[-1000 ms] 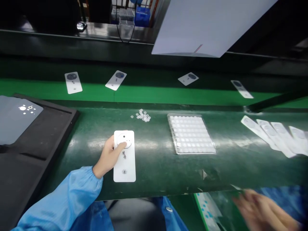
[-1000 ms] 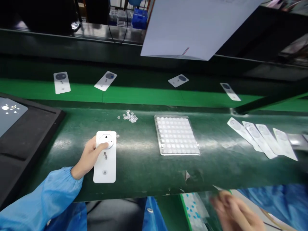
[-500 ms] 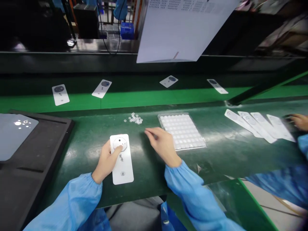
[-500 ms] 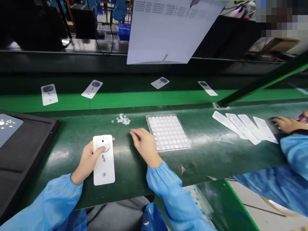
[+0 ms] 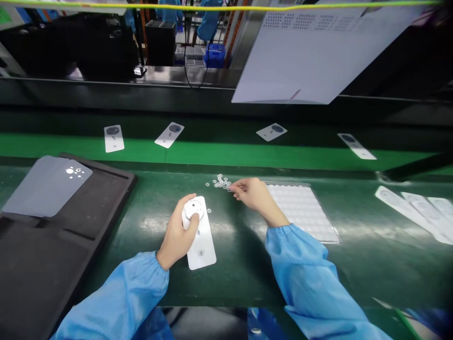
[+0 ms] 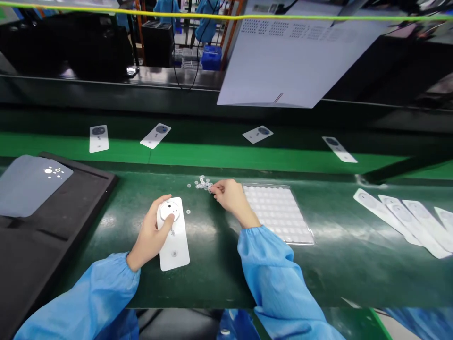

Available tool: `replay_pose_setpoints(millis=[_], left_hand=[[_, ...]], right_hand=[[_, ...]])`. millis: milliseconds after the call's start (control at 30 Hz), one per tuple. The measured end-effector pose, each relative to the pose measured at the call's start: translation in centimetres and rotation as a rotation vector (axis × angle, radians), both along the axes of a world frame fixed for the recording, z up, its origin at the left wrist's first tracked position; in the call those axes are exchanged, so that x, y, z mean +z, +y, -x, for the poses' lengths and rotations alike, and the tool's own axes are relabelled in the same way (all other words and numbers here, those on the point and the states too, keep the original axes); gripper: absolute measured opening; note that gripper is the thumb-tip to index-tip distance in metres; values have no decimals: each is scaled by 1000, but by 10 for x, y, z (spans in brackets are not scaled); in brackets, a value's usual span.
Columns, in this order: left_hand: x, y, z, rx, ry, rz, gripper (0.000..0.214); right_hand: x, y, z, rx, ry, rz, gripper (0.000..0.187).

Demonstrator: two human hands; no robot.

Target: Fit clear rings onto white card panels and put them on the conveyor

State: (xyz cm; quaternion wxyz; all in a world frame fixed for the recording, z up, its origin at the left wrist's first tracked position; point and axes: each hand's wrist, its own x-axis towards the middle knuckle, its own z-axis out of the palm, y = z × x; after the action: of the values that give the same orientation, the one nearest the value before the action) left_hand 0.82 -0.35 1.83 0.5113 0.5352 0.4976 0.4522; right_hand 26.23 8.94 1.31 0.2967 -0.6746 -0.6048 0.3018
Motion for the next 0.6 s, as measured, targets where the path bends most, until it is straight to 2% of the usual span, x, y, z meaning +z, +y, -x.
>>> replay_pose_setpoints(millis=[167,233,333,433,500,600], left_hand=[[2,3,0,-51,100,-41,33],[2,4,-1,-60,156,-47,29],[2,4,-2,-32,192,-106,25],[3,2,-4,-16,155,-207,25],[3,1,-5,-41,100,-258,26],[2,1,-5,-48,35,-301,16]], right_hand=[[22,-18,1,-32,173,1,36],[34,-32,11,26,300,40,44],[47,-55,34,165,563,194,47],[51,-73,56,213,712,303,46],[50,-79,65,214,756,337,46],[49,-84,70,213,773,375,47]])
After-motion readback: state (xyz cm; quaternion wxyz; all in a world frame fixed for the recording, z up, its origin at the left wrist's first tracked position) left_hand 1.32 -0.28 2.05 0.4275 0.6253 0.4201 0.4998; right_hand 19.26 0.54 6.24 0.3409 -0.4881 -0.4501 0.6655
